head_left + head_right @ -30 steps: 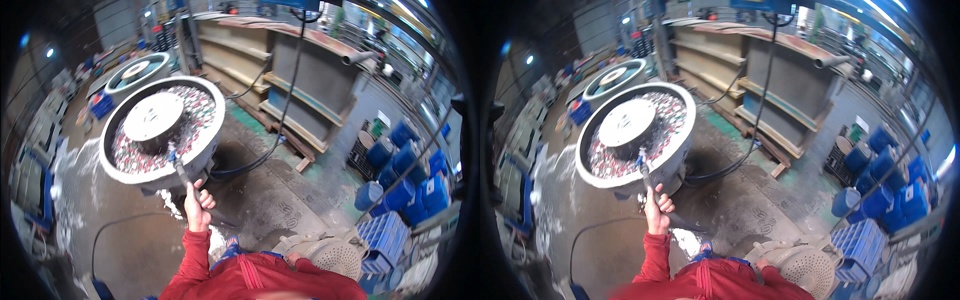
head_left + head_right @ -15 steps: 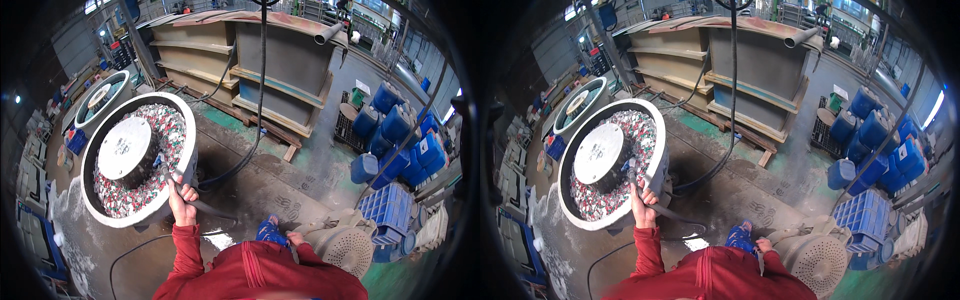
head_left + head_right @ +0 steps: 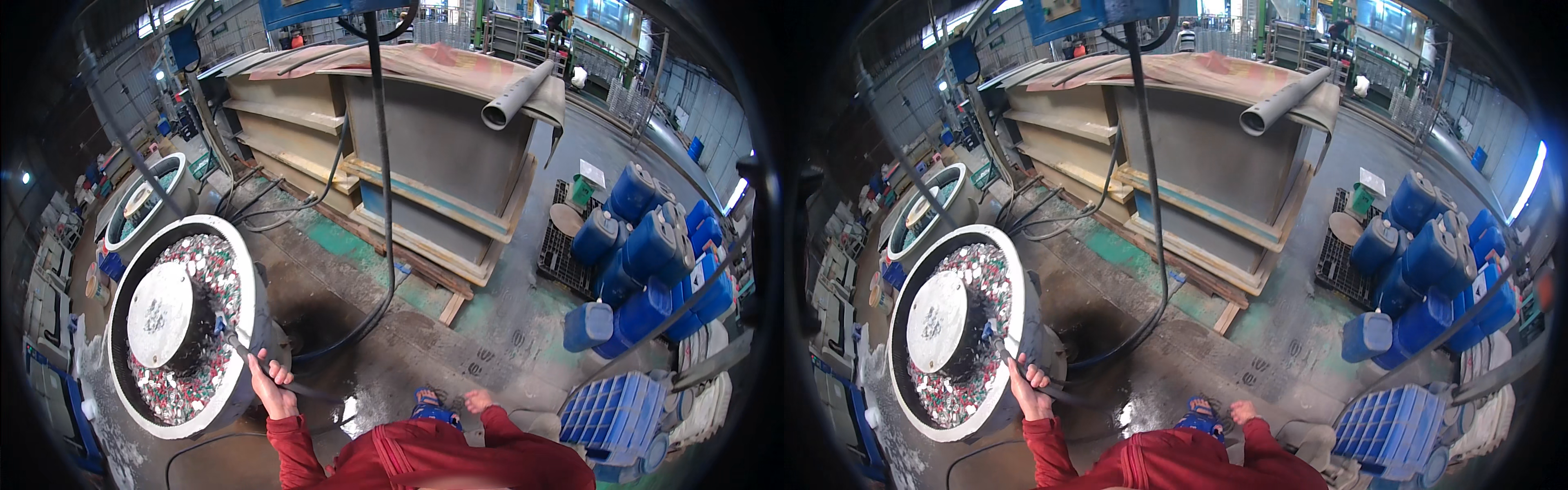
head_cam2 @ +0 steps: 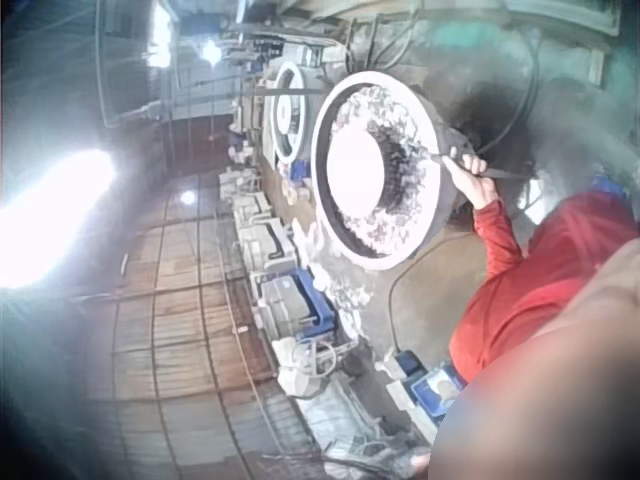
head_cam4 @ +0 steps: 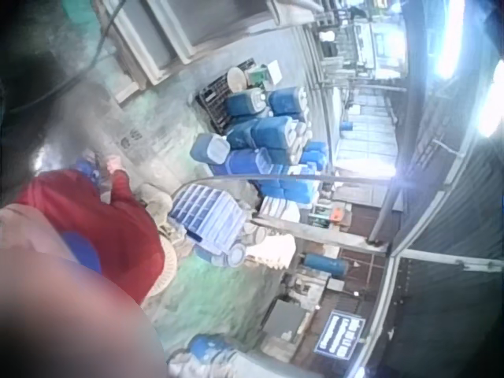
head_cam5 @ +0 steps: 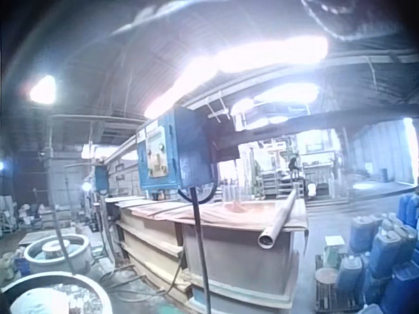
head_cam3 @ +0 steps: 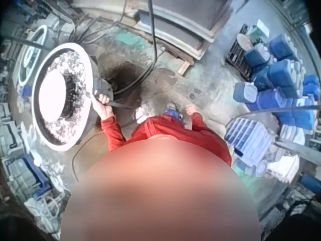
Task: The person uses a hose to spray water into a rotating tumbler filled with bottles and cleaning media. They rinse the contents and the surrounding floor area while another person stands nearby.
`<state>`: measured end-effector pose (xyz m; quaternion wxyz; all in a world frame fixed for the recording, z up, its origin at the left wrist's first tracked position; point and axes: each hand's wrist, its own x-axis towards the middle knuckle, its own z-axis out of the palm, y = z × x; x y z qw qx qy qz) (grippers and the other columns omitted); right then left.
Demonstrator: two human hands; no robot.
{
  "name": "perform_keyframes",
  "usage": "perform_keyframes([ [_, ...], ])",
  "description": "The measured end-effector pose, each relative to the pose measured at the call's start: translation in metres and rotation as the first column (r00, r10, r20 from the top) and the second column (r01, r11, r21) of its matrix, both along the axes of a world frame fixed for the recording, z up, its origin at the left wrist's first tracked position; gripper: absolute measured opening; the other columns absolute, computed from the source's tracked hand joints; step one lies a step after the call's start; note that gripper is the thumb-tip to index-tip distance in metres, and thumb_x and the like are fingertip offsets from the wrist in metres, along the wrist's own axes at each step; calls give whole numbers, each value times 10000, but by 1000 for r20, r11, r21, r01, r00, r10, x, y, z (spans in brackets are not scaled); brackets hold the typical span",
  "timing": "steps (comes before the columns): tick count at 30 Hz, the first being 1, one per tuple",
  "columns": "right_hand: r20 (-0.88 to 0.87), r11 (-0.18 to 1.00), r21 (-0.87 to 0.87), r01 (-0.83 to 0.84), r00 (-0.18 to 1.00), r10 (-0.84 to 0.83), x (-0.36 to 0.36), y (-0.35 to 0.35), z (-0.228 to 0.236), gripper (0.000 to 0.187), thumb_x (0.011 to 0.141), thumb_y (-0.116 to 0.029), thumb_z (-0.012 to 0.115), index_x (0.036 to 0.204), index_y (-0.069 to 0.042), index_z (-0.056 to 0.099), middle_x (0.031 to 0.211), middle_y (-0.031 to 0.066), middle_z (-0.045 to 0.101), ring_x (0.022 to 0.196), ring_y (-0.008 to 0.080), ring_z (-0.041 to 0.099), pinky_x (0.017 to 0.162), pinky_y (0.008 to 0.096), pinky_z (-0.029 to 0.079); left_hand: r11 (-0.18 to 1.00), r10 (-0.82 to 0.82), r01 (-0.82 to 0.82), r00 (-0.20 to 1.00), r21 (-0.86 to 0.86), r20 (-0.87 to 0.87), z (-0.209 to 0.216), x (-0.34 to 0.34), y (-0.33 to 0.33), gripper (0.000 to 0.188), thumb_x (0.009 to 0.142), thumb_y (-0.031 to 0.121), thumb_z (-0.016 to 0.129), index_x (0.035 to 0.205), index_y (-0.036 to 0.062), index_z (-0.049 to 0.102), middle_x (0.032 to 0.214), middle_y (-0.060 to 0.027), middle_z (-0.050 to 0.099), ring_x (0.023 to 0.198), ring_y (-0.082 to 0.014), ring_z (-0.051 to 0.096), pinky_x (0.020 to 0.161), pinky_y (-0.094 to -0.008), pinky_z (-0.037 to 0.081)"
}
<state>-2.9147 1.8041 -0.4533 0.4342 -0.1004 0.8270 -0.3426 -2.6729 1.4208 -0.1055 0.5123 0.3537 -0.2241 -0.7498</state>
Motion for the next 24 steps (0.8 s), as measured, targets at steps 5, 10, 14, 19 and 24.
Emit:
perform_keyframes([
  [5,140,893,-177,415,908,-395,-127,-28,51,244,769,-48,439,959,-57,592,705,70,603,518,141,561,437,271,460,995,94,-90,986,-38,137,20,-51,8,390,871,428,456,1027,71,446,527,55,254,402,-43,217,385,-206,181],
  [10,211,945,10,327,923,-322,-172,-17,44,247,784,-59,417,983,-64,564,686,93,577,530,184,569,422,324,476,990,122,-116,989,-75,84,28,-51,23,451,893,380,432,1146,7,416,511,58,223,385,-43,192,364,-203,168],
  [14,352,970,151,193,906,-235,-167,14,-4,226,805,-88,445,1008,-62,540,670,110,559,524,226,569,427,373,484,991,120,-118,992,-58,31,25,-51,26,372,881,387,463,1029,46,450,502,57,248,386,-42,221,369,-203,182],
  [19,413,952,72,-299,878,244,-144,32,-96,151,794,-117,504,888,-60,608,711,104,593,529,201,566,456,343,473,989,144,-146,989,36,43,14,-49,36,378,871,418,466,1010,68,440,492,48,282,371,-39,244,360,-197,227],
  [24,291,932,96,-350,905,310,-157,-21,-46,164,790,-102,502,911,-38,592,723,102,605,539,179,578,443,313,484,979,198,-199,980,51,28,2,-26,44,342,872,400,475,1025,96,448,498,55,256,375,-40,229,360,-200,225],
])
